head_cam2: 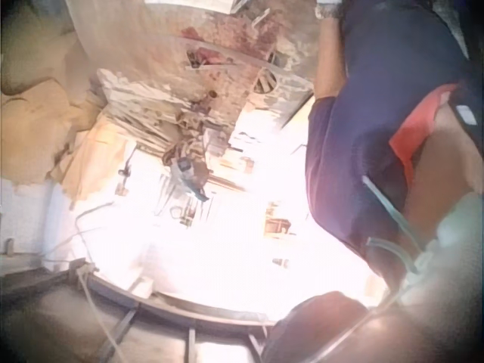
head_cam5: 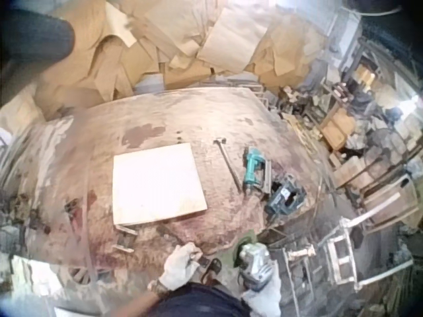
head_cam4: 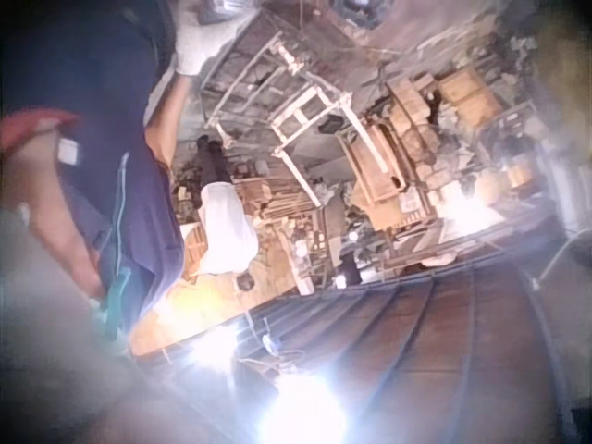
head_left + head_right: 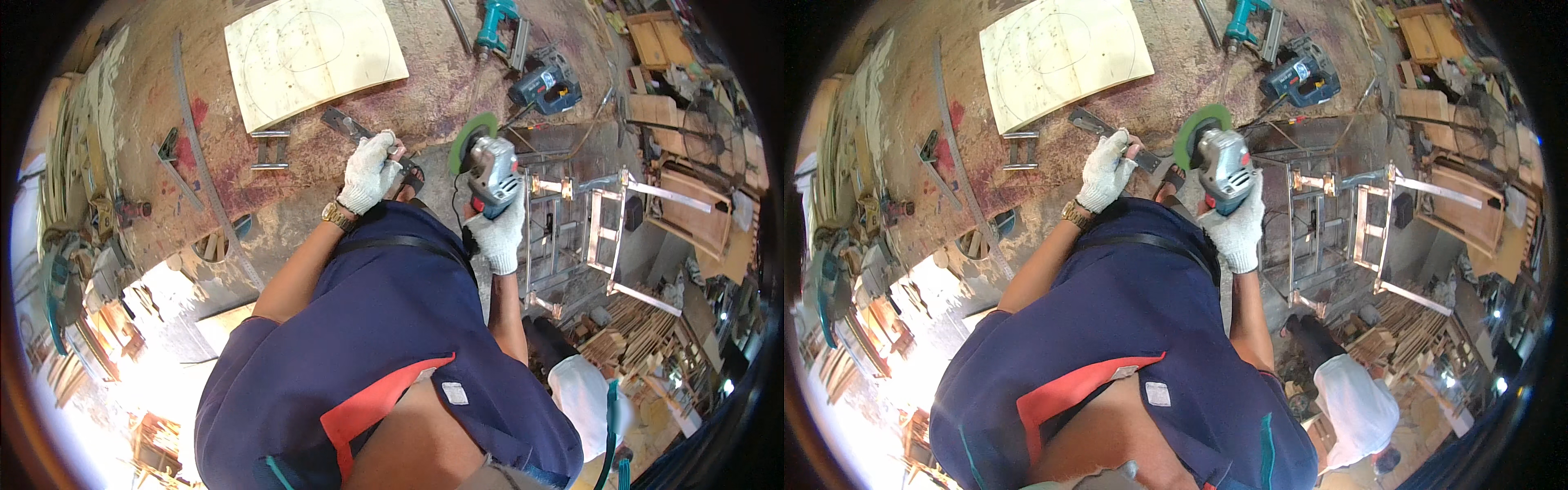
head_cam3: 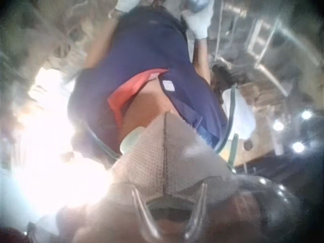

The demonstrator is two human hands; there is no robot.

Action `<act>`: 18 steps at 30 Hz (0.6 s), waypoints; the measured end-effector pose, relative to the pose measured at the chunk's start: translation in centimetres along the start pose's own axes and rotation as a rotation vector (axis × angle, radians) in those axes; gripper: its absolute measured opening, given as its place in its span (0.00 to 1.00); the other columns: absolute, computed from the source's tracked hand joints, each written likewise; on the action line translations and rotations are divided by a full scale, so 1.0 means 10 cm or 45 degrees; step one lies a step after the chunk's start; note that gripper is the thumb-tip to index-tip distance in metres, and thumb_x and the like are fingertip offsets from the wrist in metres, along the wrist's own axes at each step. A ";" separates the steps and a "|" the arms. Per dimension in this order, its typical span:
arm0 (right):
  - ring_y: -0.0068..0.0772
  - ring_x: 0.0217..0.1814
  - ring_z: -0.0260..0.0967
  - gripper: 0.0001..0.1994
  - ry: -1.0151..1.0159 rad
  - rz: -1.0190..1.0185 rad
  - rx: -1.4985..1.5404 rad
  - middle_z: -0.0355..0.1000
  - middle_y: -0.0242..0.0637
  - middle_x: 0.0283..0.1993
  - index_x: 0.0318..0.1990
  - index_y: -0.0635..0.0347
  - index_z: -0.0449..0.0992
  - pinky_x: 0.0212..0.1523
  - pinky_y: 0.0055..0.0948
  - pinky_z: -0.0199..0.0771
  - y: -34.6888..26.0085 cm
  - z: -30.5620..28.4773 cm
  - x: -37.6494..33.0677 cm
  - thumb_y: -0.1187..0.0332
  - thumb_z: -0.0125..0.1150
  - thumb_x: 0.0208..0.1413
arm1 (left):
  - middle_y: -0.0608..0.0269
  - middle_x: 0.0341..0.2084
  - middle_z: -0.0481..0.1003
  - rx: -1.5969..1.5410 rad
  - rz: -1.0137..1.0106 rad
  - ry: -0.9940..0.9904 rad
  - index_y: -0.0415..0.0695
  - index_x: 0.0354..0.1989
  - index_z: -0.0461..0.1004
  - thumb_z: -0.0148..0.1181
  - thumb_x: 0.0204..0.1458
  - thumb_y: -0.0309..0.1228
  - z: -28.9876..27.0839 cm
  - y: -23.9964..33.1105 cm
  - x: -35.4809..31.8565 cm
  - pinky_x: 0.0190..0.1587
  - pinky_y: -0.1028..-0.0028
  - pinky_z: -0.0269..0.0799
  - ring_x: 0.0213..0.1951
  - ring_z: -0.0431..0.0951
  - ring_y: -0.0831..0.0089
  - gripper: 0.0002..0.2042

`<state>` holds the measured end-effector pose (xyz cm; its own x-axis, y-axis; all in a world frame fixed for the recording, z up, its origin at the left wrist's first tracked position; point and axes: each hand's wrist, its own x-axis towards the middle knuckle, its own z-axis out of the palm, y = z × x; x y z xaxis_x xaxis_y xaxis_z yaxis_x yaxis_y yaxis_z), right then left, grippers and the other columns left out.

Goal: The person assembles a metal frame by aligning and joining metal tubes with a metal bracket. They then use an angle grinder to smooth the edges of the assembled frame. The work is performed on a cluttered workshop table with various tools visible.

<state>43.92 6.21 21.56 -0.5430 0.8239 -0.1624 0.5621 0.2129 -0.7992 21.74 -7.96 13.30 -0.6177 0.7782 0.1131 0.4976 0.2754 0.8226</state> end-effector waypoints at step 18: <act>0.34 0.59 0.78 0.42 -0.747 -0.177 0.238 0.78 0.38 0.58 0.67 0.61 0.66 0.60 0.33 0.78 0.39 0.50 0.81 0.76 0.80 0.40 | 0.52 0.42 0.79 0.209 -0.051 0.104 0.45 0.46 0.77 0.65 0.57 0.34 -0.06 0.07 -0.17 0.56 0.51 0.72 0.48 0.79 0.46 0.11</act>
<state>38.61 11.13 14.24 -0.8848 0.3583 -0.2979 0.3720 0.1580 -0.9147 22.74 -9.41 14.00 -0.6829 0.7184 0.1323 0.5602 0.3987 0.7261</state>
